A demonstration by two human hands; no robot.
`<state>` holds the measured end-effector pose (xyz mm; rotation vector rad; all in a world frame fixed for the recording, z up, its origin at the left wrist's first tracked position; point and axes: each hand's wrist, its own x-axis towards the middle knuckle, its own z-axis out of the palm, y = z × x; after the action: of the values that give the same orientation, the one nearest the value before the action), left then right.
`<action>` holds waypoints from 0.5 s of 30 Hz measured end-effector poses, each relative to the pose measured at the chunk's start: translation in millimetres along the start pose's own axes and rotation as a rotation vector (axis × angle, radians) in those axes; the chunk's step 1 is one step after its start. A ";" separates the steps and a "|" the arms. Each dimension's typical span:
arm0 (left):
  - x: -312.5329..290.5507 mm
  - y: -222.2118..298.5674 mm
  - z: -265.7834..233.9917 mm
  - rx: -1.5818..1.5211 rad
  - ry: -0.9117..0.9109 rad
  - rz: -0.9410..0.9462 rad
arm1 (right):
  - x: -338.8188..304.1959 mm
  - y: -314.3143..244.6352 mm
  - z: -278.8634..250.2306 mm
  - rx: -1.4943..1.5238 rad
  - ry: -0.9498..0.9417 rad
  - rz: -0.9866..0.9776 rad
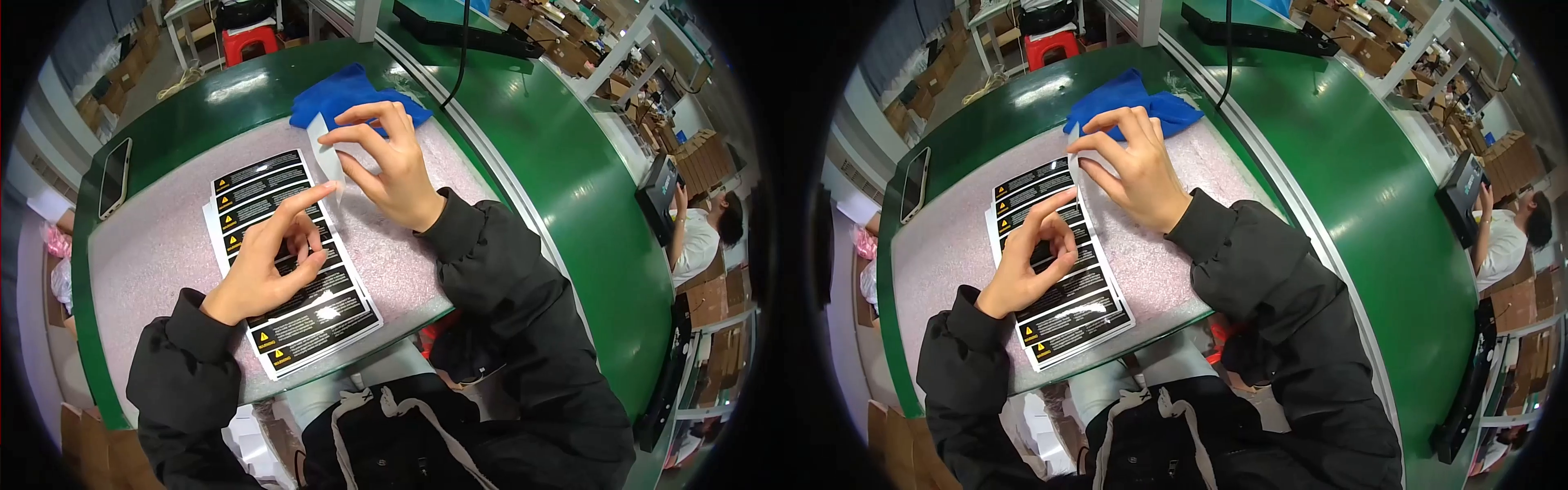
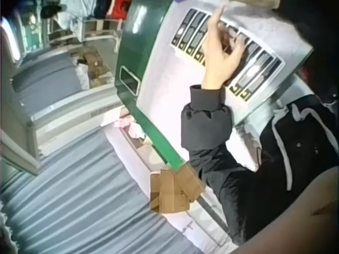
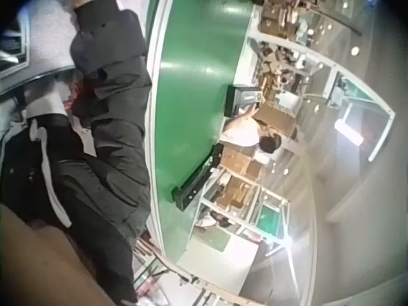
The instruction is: Applying warning labels to black plastic electronic components on an assembly line.
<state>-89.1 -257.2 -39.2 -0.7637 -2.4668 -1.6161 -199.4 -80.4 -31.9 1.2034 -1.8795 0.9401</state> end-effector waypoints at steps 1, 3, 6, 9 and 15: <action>0.1 0.0 -0.1 0.004 0.006 0.001 | -0.3 1.0 0.0 0.000 0.004 0.020; 0.2 -0.1 0.1 0.013 0.029 0.001 | -0.8 2.4 0.6 -0.001 0.005 0.033; 0.2 0.6 0.3 0.014 0.014 -0.003 | -1.2 3.4 1.6 0.003 0.012 0.078; 0.4 1.5 0.3 0.015 0.010 -0.005 | -1.5 4.0 2.5 0.000 0.003 0.110; 0.5 2.2 -0.3 0.017 0.014 -0.011 | -2.2 4.7 3.3 0.008 0.005 0.107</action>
<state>-88.6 -256.6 -37.0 -0.7358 -2.4762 -1.5968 -203.6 -80.8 -36.4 1.1130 -1.9541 1.0071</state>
